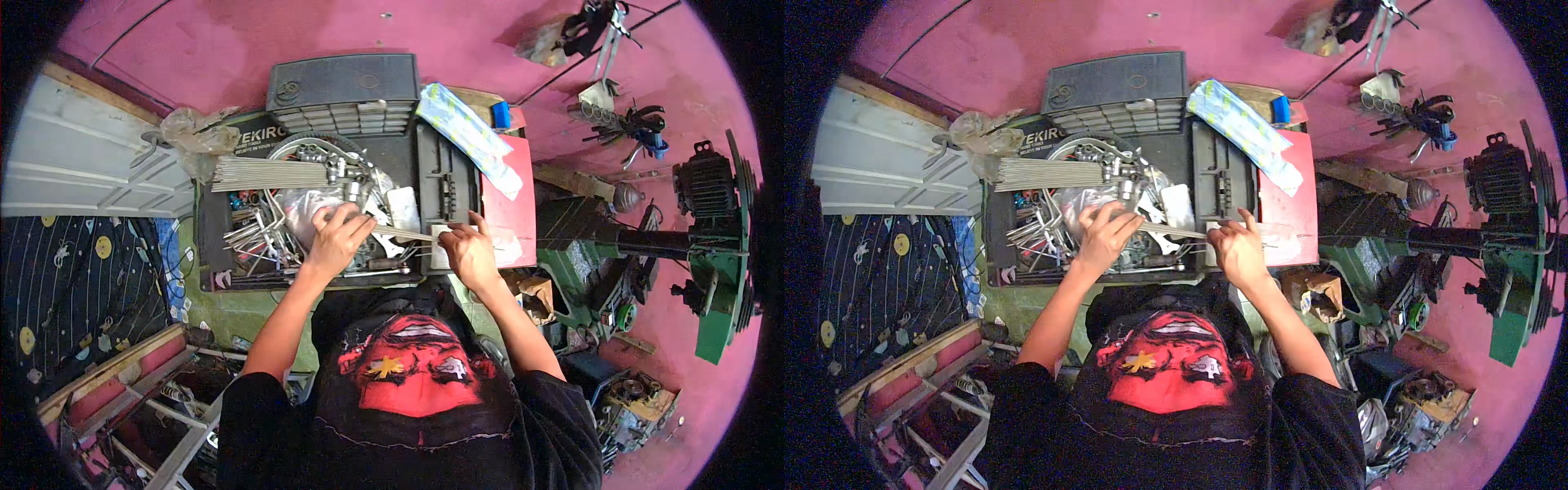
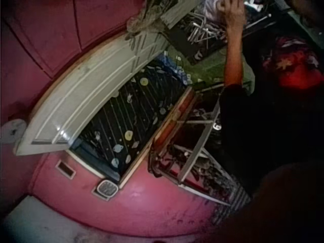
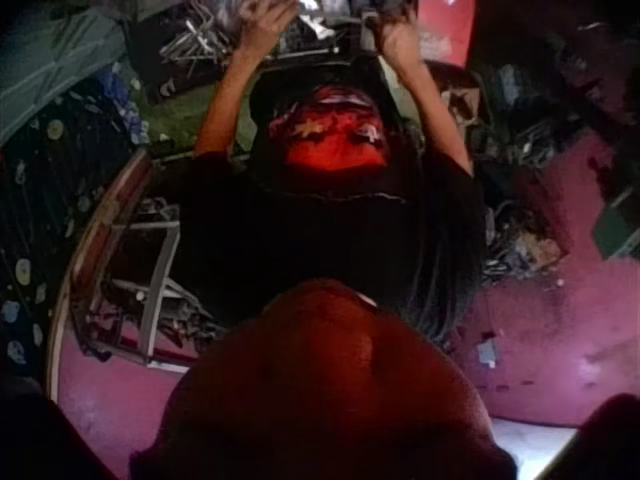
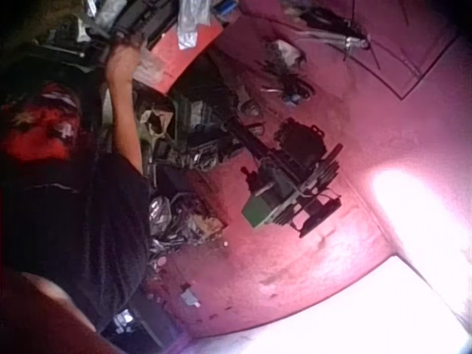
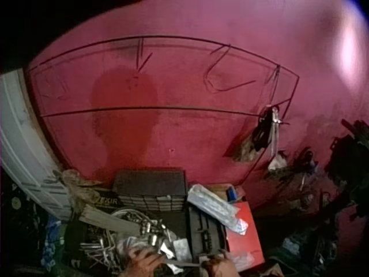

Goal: Sort and package metal rods into plastic sleeves at a fabrication station.

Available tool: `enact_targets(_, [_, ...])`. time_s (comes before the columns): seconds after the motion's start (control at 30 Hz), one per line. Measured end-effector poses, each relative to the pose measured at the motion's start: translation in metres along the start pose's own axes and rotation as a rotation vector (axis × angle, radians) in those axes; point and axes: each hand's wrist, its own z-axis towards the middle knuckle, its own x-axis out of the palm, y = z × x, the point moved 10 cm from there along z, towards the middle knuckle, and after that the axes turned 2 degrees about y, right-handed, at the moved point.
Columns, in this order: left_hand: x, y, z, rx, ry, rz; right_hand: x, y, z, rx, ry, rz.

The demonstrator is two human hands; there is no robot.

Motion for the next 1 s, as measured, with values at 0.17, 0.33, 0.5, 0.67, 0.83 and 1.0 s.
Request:
enact_targets(0.17, [0.027,-0.046,0.035,-0.080,0.055,-0.014,-0.022,-0.072,-0.051,0.039,-0.039,0.031])
enact_targets(0.33, [0.056,-0.080,0.060,-0.199,0.159,-0.019,-0.042,-0.150,-0.109,0.104,-0.082,-0.043])
enact_targets(0.5, [0.081,-0.113,0.078,-0.320,0.120,0.001,-0.053,-0.223,-0.163,0.167,-0.076,-0.003])
enact_targets(0.67, [0.110,-0.155,0.087,-0.390,0.129,-0.027,-0.058,-0.281,-0.208,0.233,-0.071,-0.081])
enact_targets(0.83, [0.151,-0.213,0.110,-0.318,0.227,-0.164,-0.055,-0.329,-0.249,0.314,-0.076,-0.025])
enact_targets(1.0, [0.183,-0.264,0.144,-0.170,0.239,-0.203,-0.055,-0.349,-0.270,0.348,-0.062,-0.115])
